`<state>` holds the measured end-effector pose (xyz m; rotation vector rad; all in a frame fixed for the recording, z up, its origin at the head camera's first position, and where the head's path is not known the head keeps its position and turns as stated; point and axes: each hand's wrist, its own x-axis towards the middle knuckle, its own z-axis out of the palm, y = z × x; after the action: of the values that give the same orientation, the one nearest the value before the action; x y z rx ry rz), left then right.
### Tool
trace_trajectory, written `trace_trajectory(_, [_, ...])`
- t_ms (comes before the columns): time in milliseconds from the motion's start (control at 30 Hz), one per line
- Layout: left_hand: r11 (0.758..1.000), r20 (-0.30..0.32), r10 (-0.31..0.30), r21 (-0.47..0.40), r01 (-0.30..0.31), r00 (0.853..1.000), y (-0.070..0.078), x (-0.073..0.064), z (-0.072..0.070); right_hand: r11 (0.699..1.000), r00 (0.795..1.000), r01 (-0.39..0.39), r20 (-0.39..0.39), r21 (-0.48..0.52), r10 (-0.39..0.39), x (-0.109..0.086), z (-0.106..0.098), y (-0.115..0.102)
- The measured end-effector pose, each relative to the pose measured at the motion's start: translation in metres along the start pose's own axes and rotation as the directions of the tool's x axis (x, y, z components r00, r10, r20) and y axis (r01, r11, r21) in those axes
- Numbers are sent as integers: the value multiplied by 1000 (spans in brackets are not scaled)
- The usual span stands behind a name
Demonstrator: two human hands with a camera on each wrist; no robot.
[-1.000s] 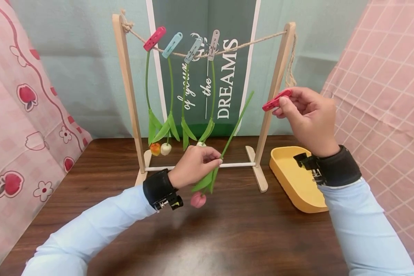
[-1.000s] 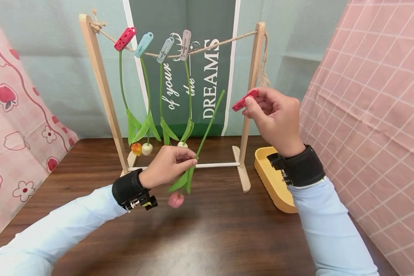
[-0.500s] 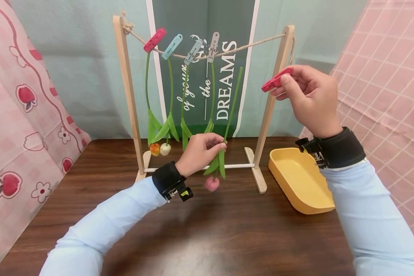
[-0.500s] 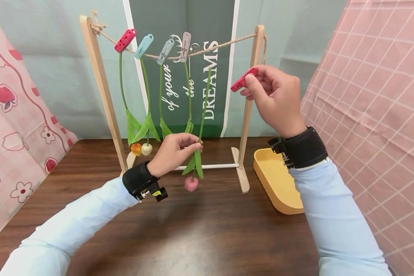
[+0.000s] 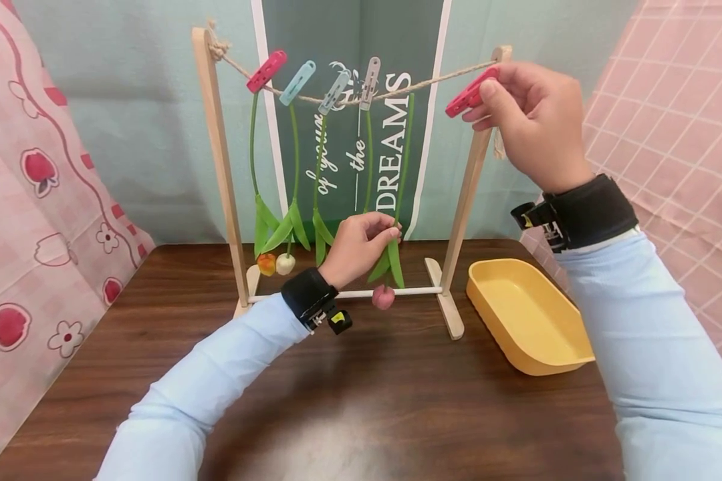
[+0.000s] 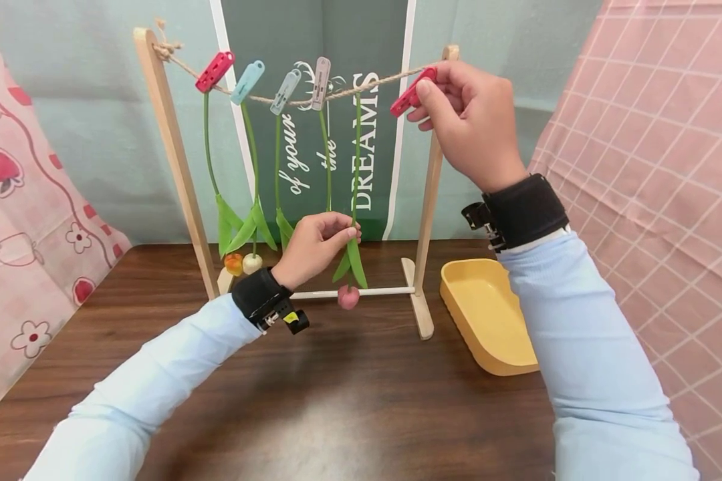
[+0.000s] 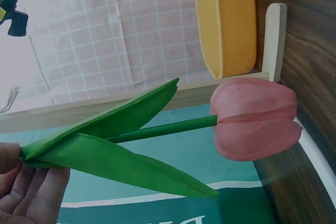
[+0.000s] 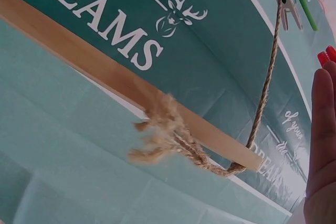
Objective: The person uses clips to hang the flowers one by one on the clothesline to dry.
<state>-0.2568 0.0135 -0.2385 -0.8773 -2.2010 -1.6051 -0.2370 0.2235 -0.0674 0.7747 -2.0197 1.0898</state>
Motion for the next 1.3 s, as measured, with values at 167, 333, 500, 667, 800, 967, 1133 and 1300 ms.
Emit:
trace_trajectory(167, [1000, -29, -21, -18, 20, 999, -1, 8, 2, 1000, 999, 5, 35, -26, -4, 16, 2, -2])
trace_trajectory(333, [998, -39, -48, -31, 47, 998, -1, 15, 4, 996, 998, 3, 59, -89, 2, 29, 4, -4])
trace_trajectory(500, [999, -42, -42, -33, 40, 998, -1, 23, 6, 987, 997, -7, 70, -164, 18, 40, 6, -6])
trace_trajectory(667, [999, -47, -35, -34, 34, 998, -2, 31, 8, 985, 992, -68, 91, -159, 83, 51, 9, -6])
trace_trajectory(800, [998, -55, -45, -41, 43, 997, -3, 35, 11, 981, 986, -105, 114, -161, 124, 58, 13, -4])
trace_trajectory(967, [997, -63, -63, -43, 60, 996, -4, 37, 13, 979, 974, -176, 122, -105, 188, 66, 18, -2])
trace_trajectory(1133, [996, -57, -78, -50, 75, 995, -3, 36, 16, 973, 965, -227, 125, -48, 231, 70, 22, -2])
trace_trajectory(1300, [996, -53, -74, -51, 71, 996, -4, 36, 18, 963, 954, -267, 132, -31, 269, 72, 23, 0])
